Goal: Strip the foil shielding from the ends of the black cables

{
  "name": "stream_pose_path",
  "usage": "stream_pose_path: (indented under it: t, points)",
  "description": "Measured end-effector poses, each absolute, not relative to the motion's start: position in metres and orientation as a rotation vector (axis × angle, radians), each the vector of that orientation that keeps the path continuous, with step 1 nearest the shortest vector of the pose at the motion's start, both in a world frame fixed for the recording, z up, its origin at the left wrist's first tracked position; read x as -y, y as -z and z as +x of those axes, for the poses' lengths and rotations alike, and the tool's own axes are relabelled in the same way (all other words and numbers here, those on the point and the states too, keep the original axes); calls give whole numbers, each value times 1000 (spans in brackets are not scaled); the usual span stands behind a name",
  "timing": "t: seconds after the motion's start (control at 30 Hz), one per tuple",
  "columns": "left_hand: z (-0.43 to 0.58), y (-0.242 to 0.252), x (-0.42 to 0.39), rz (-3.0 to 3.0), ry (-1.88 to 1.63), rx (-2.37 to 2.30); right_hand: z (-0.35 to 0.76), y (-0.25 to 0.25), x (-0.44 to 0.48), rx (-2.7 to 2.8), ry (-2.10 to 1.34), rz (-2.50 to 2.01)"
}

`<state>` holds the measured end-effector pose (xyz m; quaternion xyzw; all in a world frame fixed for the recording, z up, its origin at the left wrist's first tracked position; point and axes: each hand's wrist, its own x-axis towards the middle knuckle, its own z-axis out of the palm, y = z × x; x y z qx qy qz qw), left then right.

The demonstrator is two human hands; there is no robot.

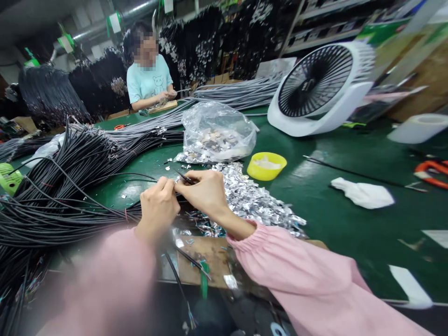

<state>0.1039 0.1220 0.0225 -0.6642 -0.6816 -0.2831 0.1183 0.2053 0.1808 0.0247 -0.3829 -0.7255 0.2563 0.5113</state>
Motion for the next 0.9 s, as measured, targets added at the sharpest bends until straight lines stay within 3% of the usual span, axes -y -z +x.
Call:
stream_pose_path:
  t: [0.1,0.23,0.3,0.37,0.47,0.53,0.73,0.9]
  points:
    - [98,-26,-124,-2029,1314,2131,208,-25,-182,1763,-544,-835]
    - [92,-32,-123,-1911,1894,2360,209,-26,-178,1874,-193,-567]
    - [93,-32,-121,-1875,1846,2284,210,-27,-174,1893,-144,-531]
    - [96,-28,-118,-1870,1551,2124,211,-31,-170,1851,-281,-609]
    - [99,-16,-116,-1977,1024,1886,213,-37,-167,1683,-798,-776]
    - [99,-9,-116,-2161,852,1773,215,-40,-169,1517,-1066,-808]
    - [88,-28,-109,-2103,1488,1960,220,-39,-176,1578,-716,-733]
    - [80,-41,-100,-2229,1541,1992,228,-45,-174,1899,-754,-458]
